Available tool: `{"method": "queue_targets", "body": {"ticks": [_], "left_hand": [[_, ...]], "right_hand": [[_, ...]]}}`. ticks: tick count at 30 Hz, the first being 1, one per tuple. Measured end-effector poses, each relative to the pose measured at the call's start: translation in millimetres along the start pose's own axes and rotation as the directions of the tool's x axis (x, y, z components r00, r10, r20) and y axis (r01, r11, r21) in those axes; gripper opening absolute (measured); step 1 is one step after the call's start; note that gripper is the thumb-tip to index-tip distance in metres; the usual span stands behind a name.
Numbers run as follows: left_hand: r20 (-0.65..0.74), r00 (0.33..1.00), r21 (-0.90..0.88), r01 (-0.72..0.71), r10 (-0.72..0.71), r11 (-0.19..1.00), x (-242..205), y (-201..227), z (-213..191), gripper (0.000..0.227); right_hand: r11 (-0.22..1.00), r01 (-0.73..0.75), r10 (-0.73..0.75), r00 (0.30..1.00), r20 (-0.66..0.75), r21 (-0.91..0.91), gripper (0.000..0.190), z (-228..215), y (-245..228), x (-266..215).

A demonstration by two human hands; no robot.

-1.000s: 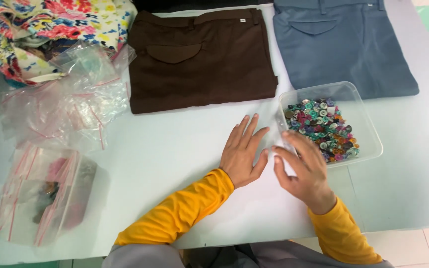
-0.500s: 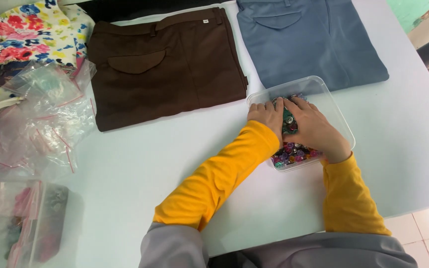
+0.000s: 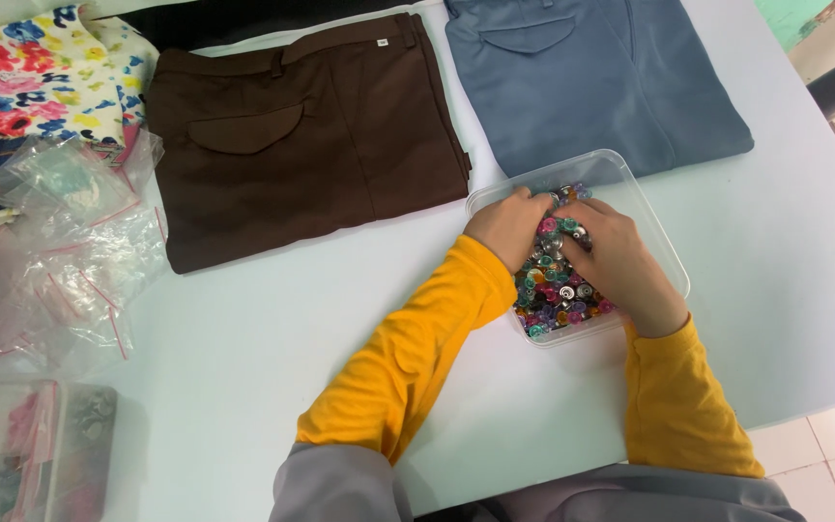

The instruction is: Sorting small decorative beads and placing them into plastic bags

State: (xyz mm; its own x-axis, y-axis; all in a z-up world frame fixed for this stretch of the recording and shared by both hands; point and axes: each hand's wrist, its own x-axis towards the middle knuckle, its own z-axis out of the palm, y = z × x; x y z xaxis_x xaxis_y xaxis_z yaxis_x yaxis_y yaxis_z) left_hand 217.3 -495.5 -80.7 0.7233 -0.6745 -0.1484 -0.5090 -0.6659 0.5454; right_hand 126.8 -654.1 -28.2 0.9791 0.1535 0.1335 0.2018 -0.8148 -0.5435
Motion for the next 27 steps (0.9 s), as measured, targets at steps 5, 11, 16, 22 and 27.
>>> {"method": "queue_targets", "body": {"ticks": [5, 11, 16, 22, 27], "left_hand": [[-0.315, 0.927, -0.168, -0.265, 0.203, 0.949, -25, 4, -18, 0.030], [-0.509, 0.810, -0.257, -0.467, 0.292, 0.846, -20, -7, -11, 0.024], [-0.436, 0.850, -0.317, -0.453, 0.296, 0.833, -39, 10, -30, 0.046], [-0.267, 0.934, -0.138, -0.282, 0.238, 0.949, -37, 12, -13, 0.080], [-0.165, 0.984, 0.215, -0.035, 0.072, 0.976, -29, 10, 10, 0.090]], "right_hand": [[0.992, 0.118, -0.106, 0.970, -0.217, 0.046, 0.029, -1, -4, 3], [0.976, 0.142, -0.081, 0.941, -0.330, 0.167, 0.023, -13, -34, -1], [0.984, 0.152, -0.114, 0.935, -0.337, 0.091, 0.027, -12, -32, -1], [1.000, -0.013, 0.019, 0.965, -0.262, 0.026, 0.013, -9, -19, -6], [0.912, -0.388, 0.391, 0.920, 0.006, 0.133, 0.054, -21, -48, -2]]}}
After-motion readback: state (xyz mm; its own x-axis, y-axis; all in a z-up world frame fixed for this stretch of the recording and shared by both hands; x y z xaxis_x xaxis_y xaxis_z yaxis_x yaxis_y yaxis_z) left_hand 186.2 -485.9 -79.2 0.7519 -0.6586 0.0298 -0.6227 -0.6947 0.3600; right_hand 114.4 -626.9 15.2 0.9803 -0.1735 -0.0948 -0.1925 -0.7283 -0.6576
